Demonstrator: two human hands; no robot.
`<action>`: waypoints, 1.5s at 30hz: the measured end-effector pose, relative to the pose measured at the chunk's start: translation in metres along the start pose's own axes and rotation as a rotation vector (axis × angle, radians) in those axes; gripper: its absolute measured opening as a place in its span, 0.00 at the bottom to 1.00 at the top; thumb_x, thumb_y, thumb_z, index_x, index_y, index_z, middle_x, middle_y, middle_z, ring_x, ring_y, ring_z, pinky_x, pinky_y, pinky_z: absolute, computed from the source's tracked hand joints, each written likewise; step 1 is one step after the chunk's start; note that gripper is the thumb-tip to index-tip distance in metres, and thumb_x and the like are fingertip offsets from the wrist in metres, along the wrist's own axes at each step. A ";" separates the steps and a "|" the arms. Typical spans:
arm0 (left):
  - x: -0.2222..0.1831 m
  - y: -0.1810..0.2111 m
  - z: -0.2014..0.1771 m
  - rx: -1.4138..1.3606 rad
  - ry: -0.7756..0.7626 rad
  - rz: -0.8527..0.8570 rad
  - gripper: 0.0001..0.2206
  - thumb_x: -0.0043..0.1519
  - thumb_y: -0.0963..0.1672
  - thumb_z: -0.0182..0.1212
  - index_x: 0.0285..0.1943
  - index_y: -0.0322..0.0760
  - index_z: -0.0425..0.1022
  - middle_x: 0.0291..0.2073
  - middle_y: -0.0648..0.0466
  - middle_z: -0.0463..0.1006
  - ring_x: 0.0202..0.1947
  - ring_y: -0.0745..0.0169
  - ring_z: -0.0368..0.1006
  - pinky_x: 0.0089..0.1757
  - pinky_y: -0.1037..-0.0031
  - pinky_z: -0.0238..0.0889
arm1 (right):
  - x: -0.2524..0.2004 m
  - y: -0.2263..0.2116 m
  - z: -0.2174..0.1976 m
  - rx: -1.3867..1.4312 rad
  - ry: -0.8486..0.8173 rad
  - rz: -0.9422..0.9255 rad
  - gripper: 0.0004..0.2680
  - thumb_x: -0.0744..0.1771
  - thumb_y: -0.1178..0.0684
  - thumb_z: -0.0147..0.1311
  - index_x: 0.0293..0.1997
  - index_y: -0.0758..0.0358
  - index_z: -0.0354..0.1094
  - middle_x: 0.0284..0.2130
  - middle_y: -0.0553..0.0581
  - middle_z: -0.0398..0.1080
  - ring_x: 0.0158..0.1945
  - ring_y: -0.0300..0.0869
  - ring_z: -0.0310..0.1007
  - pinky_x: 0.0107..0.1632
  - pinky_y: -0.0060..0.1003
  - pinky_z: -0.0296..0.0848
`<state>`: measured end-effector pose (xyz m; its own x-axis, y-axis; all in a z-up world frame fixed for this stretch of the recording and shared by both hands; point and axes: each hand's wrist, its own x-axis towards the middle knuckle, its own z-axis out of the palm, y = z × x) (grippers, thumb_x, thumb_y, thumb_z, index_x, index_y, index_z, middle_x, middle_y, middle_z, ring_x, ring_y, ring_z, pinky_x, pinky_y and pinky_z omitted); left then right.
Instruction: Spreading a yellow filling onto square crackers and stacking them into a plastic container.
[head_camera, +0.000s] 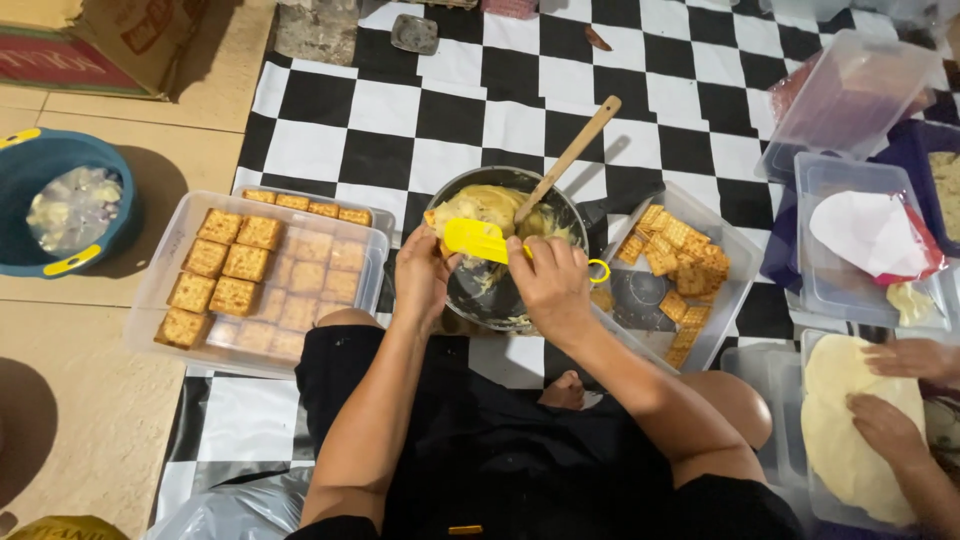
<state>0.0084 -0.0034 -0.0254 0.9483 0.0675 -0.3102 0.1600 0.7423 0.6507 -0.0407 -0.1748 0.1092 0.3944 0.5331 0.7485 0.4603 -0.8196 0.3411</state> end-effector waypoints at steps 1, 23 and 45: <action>-0.001 0.003 0.001 -0.080 0.000 -0.028 0.17 0.72 0.43 0.43 0.64 0.26 0.69 0.51 0.36 0.78 0.51 0.44 0.79 0.52 0.57 0.74 | -0.003 0.002 0.002 0.044 -0.034 0.021 0.03 0.68 0.57 0.59 0.45 0.59 0.74 0.34 0.57 0.68 0.38 0.49 0.71 0.36 0.41 0.62; 0.009 0.022 -0.001 -0.299 0.084 -0.260 0.16 0.63 0.48 0.61 0.50 0.29 0.76 0.46 0.39 0.80 0.49 0.37 0.79 0.46 0.52 0.77 | -0.052 0.002 0.042 0.718 -0.170 0.615 0.07 0.71 0.55 0.49 0.51 0.63 0.70 0.37 0.63 0.73 0.43 0.60 0.75 0.46 0.47 0.74; 0.004 0.031 -0.004 -0.338 0.112 -0.182 0.15 0.64 0.45 0.55 0.59 0.43 0.77 0.53 0.40 0.80 0.51 0.35 0.78 0.45 0.49 0.78 | -0.084 -0.040 0.009 0.759 -0.250 0.690 0.07 0.71 0.57 0.45 0.53 0.64 0.67 0.38 0.61 0.68 0.41 0.56 0.74 0.45 0.46 0.74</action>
<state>0.0162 0.0221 -0.0095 0.8740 -0.0269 -0.4852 0.2057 0.9251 0.3193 -0.0851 -0.1844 0.0276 0.8734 0.1007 0.4765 0.4166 -0.6612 -0.6239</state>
